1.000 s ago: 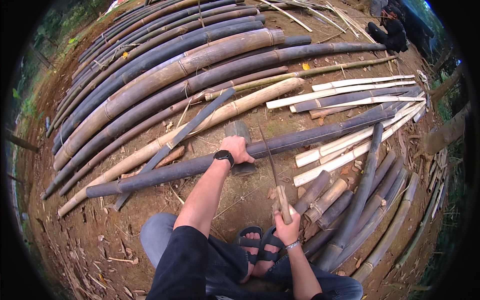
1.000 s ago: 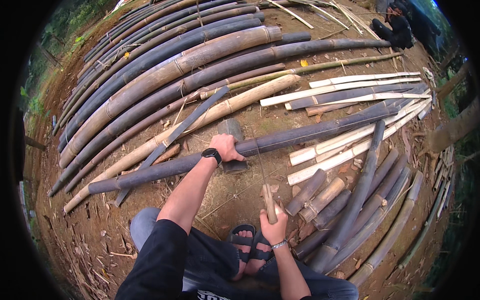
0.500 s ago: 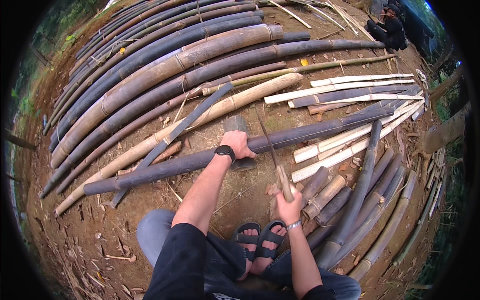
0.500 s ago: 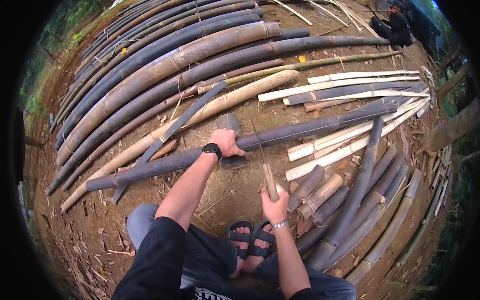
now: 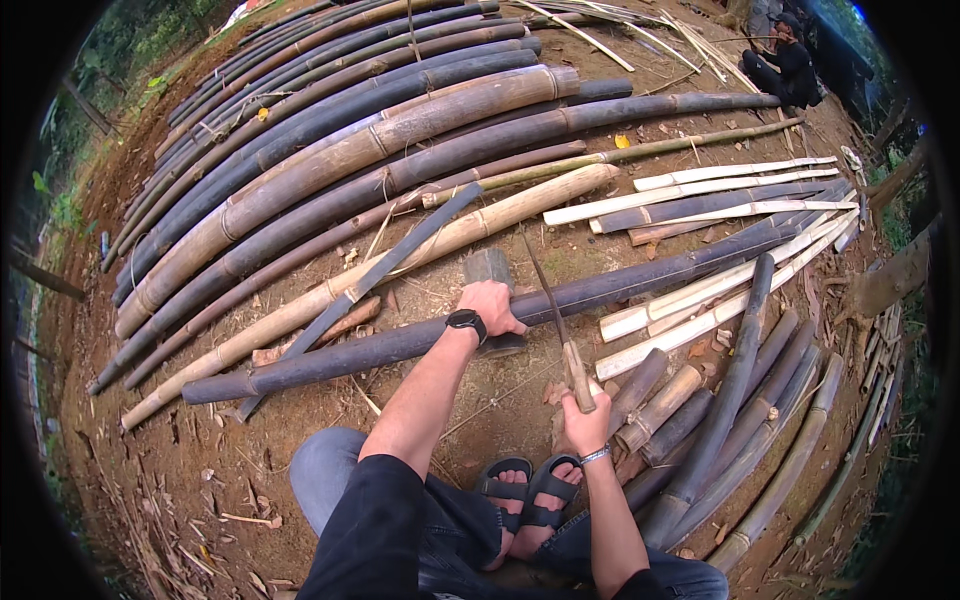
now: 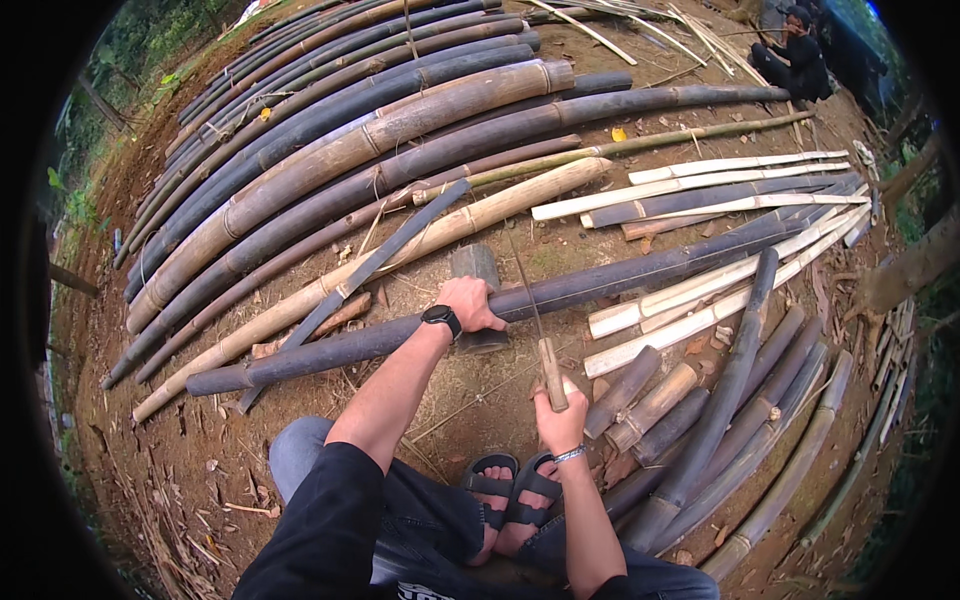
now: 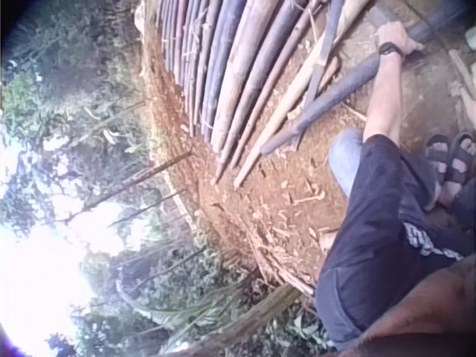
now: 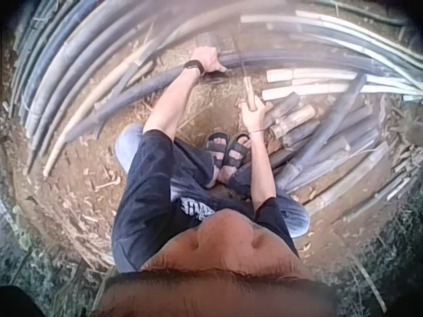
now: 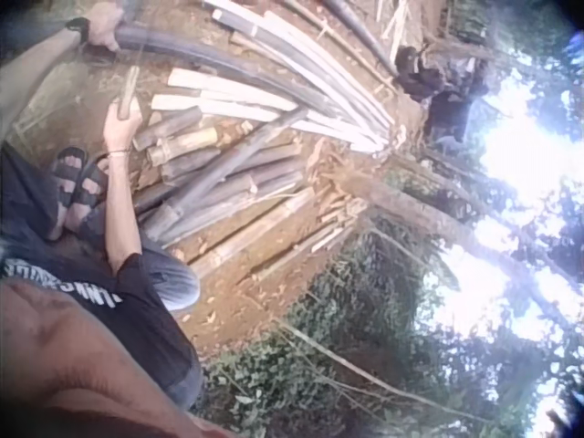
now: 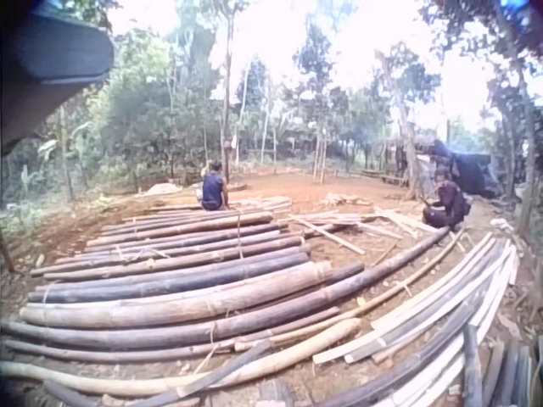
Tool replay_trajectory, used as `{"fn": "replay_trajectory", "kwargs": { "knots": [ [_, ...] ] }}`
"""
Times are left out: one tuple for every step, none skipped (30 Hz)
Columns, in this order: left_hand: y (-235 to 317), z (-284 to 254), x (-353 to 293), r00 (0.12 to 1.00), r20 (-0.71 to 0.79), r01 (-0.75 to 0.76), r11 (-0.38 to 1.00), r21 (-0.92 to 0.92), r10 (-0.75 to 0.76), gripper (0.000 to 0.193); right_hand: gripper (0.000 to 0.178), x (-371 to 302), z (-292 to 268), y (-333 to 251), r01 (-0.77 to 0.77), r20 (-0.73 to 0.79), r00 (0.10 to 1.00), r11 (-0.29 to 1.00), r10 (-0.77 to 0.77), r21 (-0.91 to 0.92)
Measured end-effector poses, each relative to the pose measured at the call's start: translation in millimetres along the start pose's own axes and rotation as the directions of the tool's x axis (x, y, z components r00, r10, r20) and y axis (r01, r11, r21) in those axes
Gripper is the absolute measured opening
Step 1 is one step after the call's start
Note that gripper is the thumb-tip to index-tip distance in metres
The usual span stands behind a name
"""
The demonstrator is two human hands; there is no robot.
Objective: The person saws a segment of bamboo by hand using a small saw, holding the bamboo piece steady on a support block while seated on the ground.
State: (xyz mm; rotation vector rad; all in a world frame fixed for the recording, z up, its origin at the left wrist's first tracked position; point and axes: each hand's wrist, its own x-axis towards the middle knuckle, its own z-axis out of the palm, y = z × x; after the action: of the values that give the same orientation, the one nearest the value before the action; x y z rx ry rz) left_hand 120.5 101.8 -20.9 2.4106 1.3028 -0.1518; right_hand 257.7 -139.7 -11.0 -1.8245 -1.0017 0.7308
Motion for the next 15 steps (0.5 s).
{"fn": "replay_trajectory", "kwargs": {
  "knots": [
    [-2.2,-1.7,4.3,1.000,0.010,-0.009,1.000,-0.018,0.009,0.058,0.012,-1.1,-3.7,-2.8,-0.004,0.010,1.000,1.000,0.004,-0.015],
    [-11.2,-1.1,2.6,1.000,0.030,-0.003,0.999,-0.040,0.004,0.058,0.013,-17.9,-8.7,-6.2,-0.031,0.036,0.999,1.000,0.031,-0.002],
    [-18.7,-6.5,5.7,0.999,0.033,-0.002,0.998,-0.056,0.004,0.058,0.013,-36.5,-12.5,-5.7,-0.020,0.024,1.000,0.999,0.019,0.037],
    [-19.5,-8.1,6.4,1.000,0.000,-0.006,0.999,-0.032,0.006,0.059,0.013,-62.5,-17.0,-2.0,-0.019,0.003,1.000,0.997,0.018,0.069],
    [-18.8,-4.1,6.9,1.000,-0.025,-0.015,1.000,-0.018,0.014,0.059,0.014,-67.7,-16.9,-0.3,0.002,-0.019,1.000,0.996,0.000,0.087],
    [-17.6,0.0,7.7,0.998,-0.050,-0.023,1.000,-0.005,0.023,0.060,0.014,-73.3,-17.2,0.4,0.021,-0.038,0.999,0.995,-0.017,0.100],
    [-16.0,4.2,8.4,0.997,-0.075,-0.031,0.999,0.009,0.031,0.060,0.014,-61.9,-15.0,4.5,-0.002,-0.013,1.000,0.998,0.002,0.068],
    [-12.3,2.2,9.9,1.000,-0.028,-0.009,1.000,0.015,0.009,0.060,0.014,-37.9,-11.4,-3.1,-0.026,0.009,1.000,0.999,0.026,0.039],
    [-10.3,-0.9,10.0,1.000,-0.017,-0.018,1.000,0.007,0.018,0.060,0.014,-17.2,-9.0,-8.1,-0.047,0.030,0.998,0.999,0.046,0.009],
    [-6.9,-4.7,10.8,0.999,-0.007,-0.034,0.999,-0.006,0.034,0.060,0.015,-3.6,-8.0,-0.4,-0.014,-0.001,1.000,0.997,0.014,0.075],
    [-9.9,-7.1,9.7,0.999,0.004,-0.035,0.999,-0.016,0.035,0.060,0.016,-9.2,-9.6,0.0,-0.009,0.012,1.000,0.999,0.008,0.053],
    [-13.0,-9.6,9.4,1.000,0.004,-0.031,0.999,-0.022,0.031,0.060,0.016,-23.8,-11.7,-0.7,-0.001,0.024,1.000,0.999,0.001,0.032],
    [-15.9,-11.8,9.0,1.000,0.003,-0.026,0.999,-0.029,0.026,0.061,0.016,-40.7,-14.8,-3.1,0.006,0.037,0.999,1.000,-0.006,0.010],
    [-15.7,-11.1,7.6,1.000,0.003,-0.021,0.999,-0.039,0.021,0.061,0.017,-63.3,-24.1,-12.6,0.012,0.017,1.000,1.000,-0.013,0.019],
    [-15.8,-8.1,8.7,0.999,-0.026,-0.025,0.999,-0.043,0.024,0.061,0.017,-61.7,-23.6,-8.1,0.006,0.003,1.000,0.999,-0.006,0.036]
  ]
}}
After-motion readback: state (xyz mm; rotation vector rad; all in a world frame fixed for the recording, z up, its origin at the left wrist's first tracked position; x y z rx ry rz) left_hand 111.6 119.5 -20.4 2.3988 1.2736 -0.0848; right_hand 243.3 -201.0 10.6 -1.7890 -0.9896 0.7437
